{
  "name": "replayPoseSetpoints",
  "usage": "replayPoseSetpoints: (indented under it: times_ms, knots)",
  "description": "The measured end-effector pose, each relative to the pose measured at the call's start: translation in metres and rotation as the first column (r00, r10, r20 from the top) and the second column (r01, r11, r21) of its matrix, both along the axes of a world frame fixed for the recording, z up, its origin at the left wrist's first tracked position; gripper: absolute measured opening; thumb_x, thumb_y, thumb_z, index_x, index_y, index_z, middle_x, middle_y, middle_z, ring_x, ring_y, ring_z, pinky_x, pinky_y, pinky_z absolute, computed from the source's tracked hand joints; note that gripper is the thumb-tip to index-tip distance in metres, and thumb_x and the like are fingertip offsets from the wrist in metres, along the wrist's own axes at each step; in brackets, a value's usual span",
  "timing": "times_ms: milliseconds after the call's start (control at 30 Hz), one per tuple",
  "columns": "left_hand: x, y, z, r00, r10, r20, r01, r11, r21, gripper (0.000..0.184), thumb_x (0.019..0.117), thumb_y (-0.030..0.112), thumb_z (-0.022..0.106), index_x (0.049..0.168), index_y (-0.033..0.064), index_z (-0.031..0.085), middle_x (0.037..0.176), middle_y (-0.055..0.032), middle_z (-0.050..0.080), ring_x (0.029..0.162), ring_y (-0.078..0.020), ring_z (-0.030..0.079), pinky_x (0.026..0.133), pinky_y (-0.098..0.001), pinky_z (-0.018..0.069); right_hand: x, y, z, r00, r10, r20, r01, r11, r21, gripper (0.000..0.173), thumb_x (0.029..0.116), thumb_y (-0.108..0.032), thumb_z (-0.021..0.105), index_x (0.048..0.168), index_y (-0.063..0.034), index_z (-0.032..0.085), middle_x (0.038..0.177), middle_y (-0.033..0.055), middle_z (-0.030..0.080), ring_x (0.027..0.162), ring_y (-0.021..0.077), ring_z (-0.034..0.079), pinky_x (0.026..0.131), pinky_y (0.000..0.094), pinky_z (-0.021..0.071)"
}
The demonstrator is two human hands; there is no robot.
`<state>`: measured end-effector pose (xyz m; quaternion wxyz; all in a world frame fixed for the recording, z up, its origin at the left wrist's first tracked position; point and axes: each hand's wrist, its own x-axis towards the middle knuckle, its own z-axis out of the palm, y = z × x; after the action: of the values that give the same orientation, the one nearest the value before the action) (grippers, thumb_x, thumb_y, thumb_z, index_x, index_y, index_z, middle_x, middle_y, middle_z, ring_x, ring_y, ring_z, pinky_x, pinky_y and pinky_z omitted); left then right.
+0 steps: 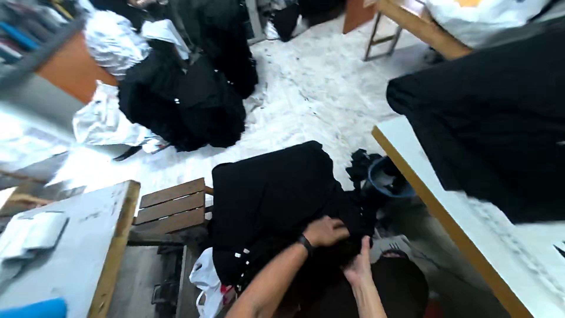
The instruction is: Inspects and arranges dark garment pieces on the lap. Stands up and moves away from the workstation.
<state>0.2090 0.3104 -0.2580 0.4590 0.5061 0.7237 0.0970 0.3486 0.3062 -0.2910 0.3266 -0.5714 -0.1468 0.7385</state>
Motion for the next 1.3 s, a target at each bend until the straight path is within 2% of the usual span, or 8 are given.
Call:
replayPoseSetpoints:
  times_ms: [200, 267, 333, 467, 633, 800, 900, 1300]
  knots:
    - [0.063, -0.063, 0.010, 0.916, -0.317, -0.245, 0.352, 0.929, 0.112, 0.038, 0.1045, 0.013, 0.051, 0.141, 0.0116, 0.061, 0.149, -0.0186, 0.053, 0.131, -0.0458, 0.052, 0.089, -0.0618, 0.0531, -0.004, -0.005, 0.005, 0.993, -0.001, 0.122, 0.012, 0.996, -0.091, 0.051, 0.1028, -0.038, 0.058, 0.139, -0.0025, 0.050, 0.124, 0.0152, 0.062, 0.104, 0.0200, 0.062, 0.086, 0.0414, 0.0540]
    - [0.035, -0.065, 0.015, 0.987, -0.158, -0.024, 0.159, 0.967, 0.198, 0.036, 0.1067, 0.019, 0.050, 0.139, 0.0079, 0.062, 0.141, -0.0162, 0.062, 0.128, -0.0355, 0.059, 0.103, -0.0563, 0.0490, -0.006, -0.006, -0.004, 0.988, -0.004, 0.157, 0.020, 0.995, -0.102, 0.038, 0.1006, -0.029, 0.060, 0.126, -0.0016, 0.055, 0.103, 0.0114, 0.065, 0.086, 0.0170, 0.064, 0.073, 0.0385, 0.0560]
    - [-0.015, -0.073, 0.030, 0.979, 0.172, 0.109, -0.194, 0.953, 0.232, 0.037, 0.1072, 0.024, 0.049, 0.137, 0.0053, 0.061, 0.131, -0.0175, 0.067, 0.119, -0.0302, 0.067, 0.105, -0.0509, 0.0513, -0.004, -0.005, -0.010, 0.993, -0.038, 0.116, 0.051, 0.992, -0.116, 0.042, 0.1002, -0.027, 0.061, 0.133, -0.0021, 0.054, 0.116, 0.0154, 0.065, 0.100, 0.0230, 0.064, 0.083, 0.0469, 0.0563]
    - [-0.110, -0.156, 0.016, 0.808, 0.488, -0.331, -0.511, 0.859, 0.018, 0.050, 0.1074, 0.043, 0.044, 0.140, 0.0091, 0.061, 0.150, -0.0186, 0.051, 0.141, -0.0392, 0.046, 0.110, -0.0626, 0.0396, -0.004, -0.001, -0.004, 0.998, -0.030, 0.049, 0.037, 0.991, -0.132, 0.045, 0.1008, -0.029, 0.058, 0.141, -0.0094, 0.050, 0.132, 0.0130, 0.060, 0.117, 0.0246, 0.060, 0.092, 0.0514, 0.0529]
    - [-0.105, -0.313, -0.008, 0.753, 0.618, -0.226, -0.658, 0.711, -0.249, 0.051, 0.1096, 0.036, 0.044, 0.123, -0.0074, 0.066, 0.129, -0.0298, 0.061, 0.125, -0.0432, 0.058, 0.107, -0.0600, 0.0423, 0.000, -0.004, 0.004, 0.996, -0.032, 0.088, 0.042, 0.992, -0.123, 0.049, 0.1001, -0.028, 0.059, 0.144, -0.0112, 0.047, 0.139, 0.0118, 0.055, 0.124, 0.0249, 0.056, 0.097, 0.0523, 0.0502]
    - [-0.086, -0.367, -0.023, -0.019, 0.998, 0.063, -0.886, 0.012, -0.463, 0.081, 0.1062, 0.063, 0.030, 0.145, -0.0061, 0.046, 0.143, -0.0317, 0.050, 0.128, -0.0432, 0.053, 0.106, -0.0563, 0.0426, 0.000, -0.003, 0.010, 0.997, -0.044, 0.056, 0.050, 0.993, -0.111, 0.045, 0.1022, -0.032, 0.055, 0.142, -0.0125, 0.046, 0.135, 0.0092, 0.057, 0.121, 0.0219, 0.058, 0.097, 0.0486, 0.0519]
    - [-0.083, -0.355, -0.042, -0.310, 0.916, 0.256, -0.795, -0.101, -0.598, 0.101, 0.0927, 0.084, 0.008, 0.149, 0.0075, 0.043, 0.141, -0.0241, 0.054, 0.122, -0.0391, 0.056, 0.097, -0.0594, 0.0471, 0.001, -0.002, 0.011, 0.998, -0.030, 0.050, 0.037, 0.990, -0.136, 0.044, 0.1017, -0.035, 0.056, 0.140, -0.0135, 0.049, 0.130, 0.0080, 0.060, 0.117, 0.0204, 0.060, 0.094, 0.0479, 0.0536]
    - [-0.115, -0.290, -0.022, -0.412, 0.564, 0.716, -0.887, -0.427, -0.175, 0.051, 0.1077, 0.039, 0.040, 0.149, 0.0091, 0.042, 0.143, -0.0150, 0.053, 0.125, -0.0260, 0.055, 0.101, -0.0531, 0.0481, -0.018, 0.011, 0.039, 0.966, 0.056, 0.251, -0.066, 0.997, 0.029, 0.054, 0.0930, -0.022, 0.074, 0.134, 0.0051, 0.052, 0.128, 0.0242, 0.061, 0.114, 0.0342, 0.061, 0.091, 0.0559, 0.0524]
